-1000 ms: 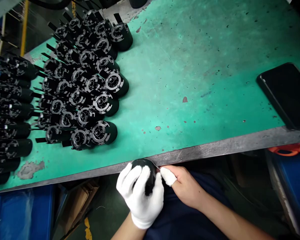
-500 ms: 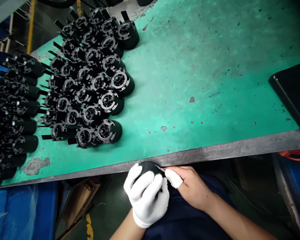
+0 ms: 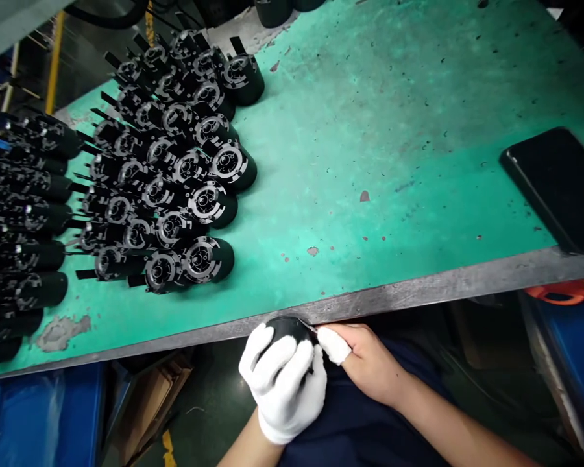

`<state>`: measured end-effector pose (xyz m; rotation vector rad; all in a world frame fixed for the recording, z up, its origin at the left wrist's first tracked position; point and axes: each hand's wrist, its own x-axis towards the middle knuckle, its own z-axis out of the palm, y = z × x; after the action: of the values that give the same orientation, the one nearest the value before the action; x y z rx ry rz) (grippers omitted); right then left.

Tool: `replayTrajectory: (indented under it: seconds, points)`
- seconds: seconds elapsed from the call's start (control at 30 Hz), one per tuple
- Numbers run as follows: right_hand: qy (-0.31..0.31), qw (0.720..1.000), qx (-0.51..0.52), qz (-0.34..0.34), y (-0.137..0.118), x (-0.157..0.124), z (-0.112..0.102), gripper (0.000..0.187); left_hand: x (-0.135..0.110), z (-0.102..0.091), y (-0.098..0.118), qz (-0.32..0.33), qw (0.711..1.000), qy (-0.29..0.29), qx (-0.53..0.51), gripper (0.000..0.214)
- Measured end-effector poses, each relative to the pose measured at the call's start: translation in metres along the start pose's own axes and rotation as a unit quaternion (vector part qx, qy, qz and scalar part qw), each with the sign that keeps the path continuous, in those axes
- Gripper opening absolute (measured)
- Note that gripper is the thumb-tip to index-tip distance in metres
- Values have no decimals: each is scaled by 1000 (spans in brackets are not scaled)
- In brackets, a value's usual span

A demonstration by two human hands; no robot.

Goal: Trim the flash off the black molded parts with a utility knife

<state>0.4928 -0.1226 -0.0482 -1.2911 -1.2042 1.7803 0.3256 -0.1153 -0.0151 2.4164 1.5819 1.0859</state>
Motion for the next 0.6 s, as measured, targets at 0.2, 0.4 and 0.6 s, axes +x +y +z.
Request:
replayTrajectory:
  seconds: [0.2,0.4,0.6]
  points:
    - [10,999,-32,29,-7,4,2,25,-5,2,-3,9,1000,-4,-3,41]
    - [1,1000,-3,21,-6,-3,4,38,20,-27,4,-18,997,-44,-59,46]
    - [25,995,53,83,7,-22,-4,65,117,-26,-16,31,991,-126,15,57]
